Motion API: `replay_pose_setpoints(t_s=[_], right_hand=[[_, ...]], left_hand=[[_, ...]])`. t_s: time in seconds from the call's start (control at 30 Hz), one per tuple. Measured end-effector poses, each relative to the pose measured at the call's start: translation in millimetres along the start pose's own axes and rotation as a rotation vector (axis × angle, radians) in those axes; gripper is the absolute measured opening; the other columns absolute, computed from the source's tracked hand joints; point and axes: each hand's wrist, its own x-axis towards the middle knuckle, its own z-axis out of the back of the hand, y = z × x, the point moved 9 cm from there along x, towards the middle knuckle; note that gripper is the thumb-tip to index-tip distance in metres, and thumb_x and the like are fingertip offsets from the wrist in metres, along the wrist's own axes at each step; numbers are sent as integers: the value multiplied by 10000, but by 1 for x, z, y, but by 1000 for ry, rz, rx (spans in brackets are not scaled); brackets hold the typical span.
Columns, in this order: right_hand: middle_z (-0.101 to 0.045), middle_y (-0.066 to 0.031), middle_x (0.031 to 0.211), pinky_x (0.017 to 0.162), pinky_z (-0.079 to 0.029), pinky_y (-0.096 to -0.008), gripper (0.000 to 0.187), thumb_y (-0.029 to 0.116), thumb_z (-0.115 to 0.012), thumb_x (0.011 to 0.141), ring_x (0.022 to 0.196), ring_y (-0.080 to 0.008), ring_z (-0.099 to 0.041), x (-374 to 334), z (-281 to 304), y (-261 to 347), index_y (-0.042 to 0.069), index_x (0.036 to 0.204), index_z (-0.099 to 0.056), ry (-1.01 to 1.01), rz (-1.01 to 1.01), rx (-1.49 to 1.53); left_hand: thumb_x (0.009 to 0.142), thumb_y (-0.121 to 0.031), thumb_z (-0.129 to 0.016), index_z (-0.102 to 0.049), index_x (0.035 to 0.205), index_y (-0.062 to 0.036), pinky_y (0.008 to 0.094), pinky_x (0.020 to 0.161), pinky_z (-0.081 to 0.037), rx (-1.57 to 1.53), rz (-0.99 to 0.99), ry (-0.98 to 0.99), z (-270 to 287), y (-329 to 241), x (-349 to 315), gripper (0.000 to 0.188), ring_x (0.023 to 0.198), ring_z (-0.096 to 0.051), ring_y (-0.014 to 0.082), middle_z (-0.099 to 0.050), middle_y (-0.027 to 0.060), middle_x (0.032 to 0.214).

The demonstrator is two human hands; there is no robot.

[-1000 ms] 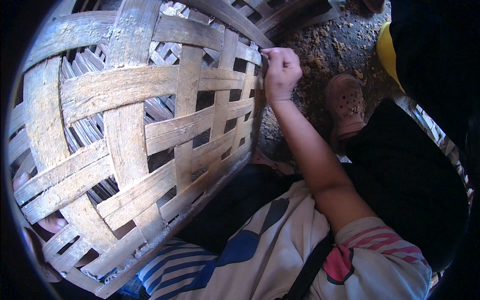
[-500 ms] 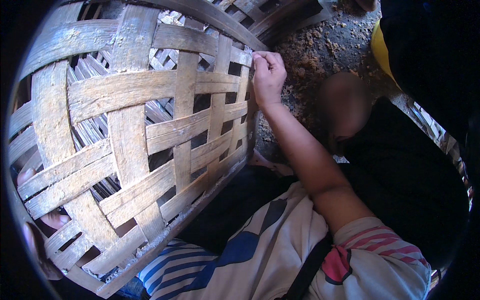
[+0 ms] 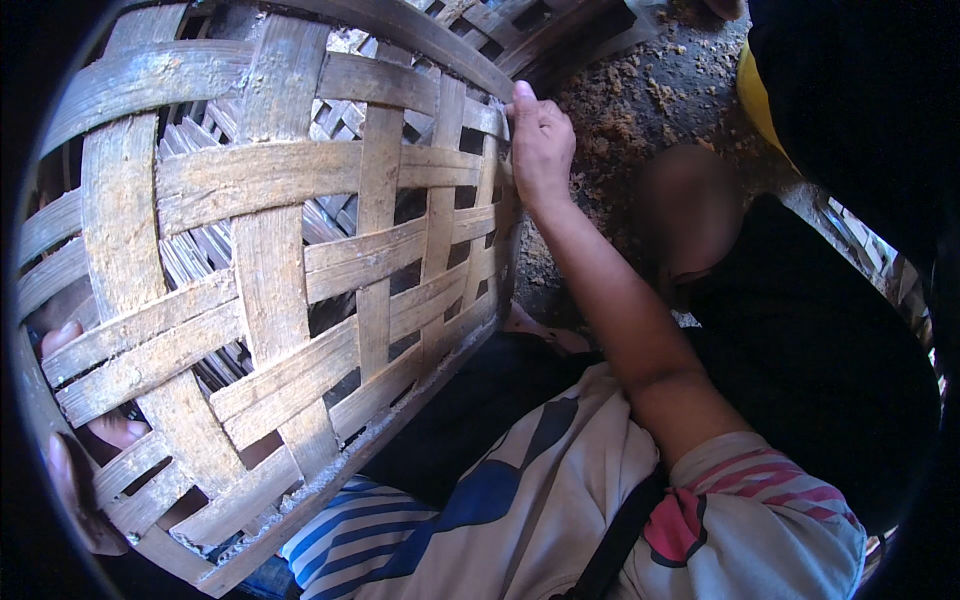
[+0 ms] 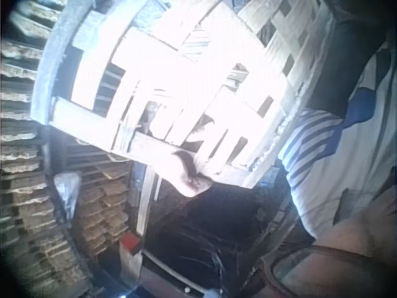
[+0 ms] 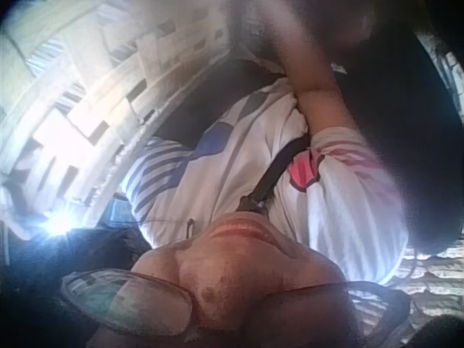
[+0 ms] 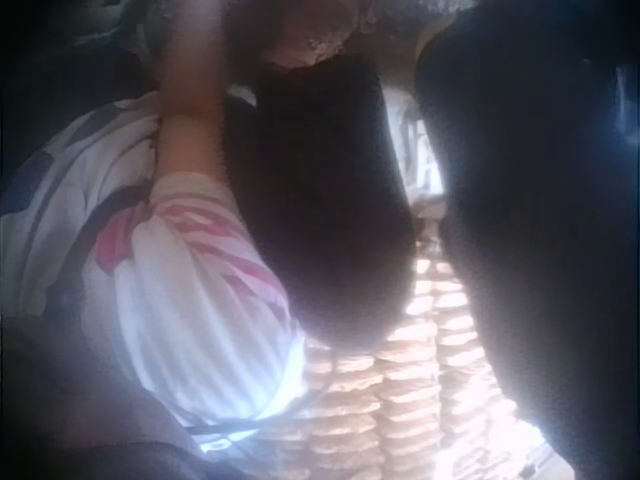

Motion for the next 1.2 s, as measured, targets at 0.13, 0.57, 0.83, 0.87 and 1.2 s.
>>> replay_pose_setpoints(t_s=[0.13, 0.57, 0.83, 0.87, 1.2], right_hand=[[-637, -157, 841, 917, -451, -413, 438, 447, -695, 871, 1004, -321, -584, -23, -14, 1, 13, 830, -731, 23, -455, 261], [-617, -126, 1012, 909, -425, -410, 136, 177, -660, 859, 997, -301, -544, -39, -4, 22, 62, 913, -708, -181, -59, 95], [-637, -85, 969, 866, -430, -375, 147, 99, -617, 860, 942, -257, -551, -37, -9, 79, 65, 942, -734, -93, 350, -55], [-644, -85, 984, 871, -437, -357, 150, 85, -601, 880, 944, -237, -558, -40, -9, 84, 47, 951, -729, -75, 382, -19], [-668, -77, 936, 843, -469, -327, 239, 39, -506, 911, 917, -184, -591, -31, -12, 57, 45, 1124, -615, -70, 294, 431]], left_hand=[[963, -243, -385, -541, 1139, -10, 381, 887, -510, -1, 4, -10, 4, 0, -4, 331, 862, -652, 272, -649, 242, 825], [956, -249, -388, -549, 1128, -8, 384, 881, -511, -8, 13, -16, 3, 2, 1, 337, 856, -654, 278, -654, 245, 813], [952, -253, -390, -554, 1122, -7, 386, 878, -512, -23, 31, -27, 5, 8, -4, 341, 852, -656, 283, -656, 247, 805], [951, -254, -390, -554, 1122, -7, 387, 877, -512, -9, 33, -30, 8, 7, -7, 342, 852, -656, 283, -656, 247, 804], [946, -258, -392, -560, 1114, -6, 389, 873, -514, -25, 102, -15, 20, 0, -6, 346, 848, -658, 288, -660, 250, 795]])
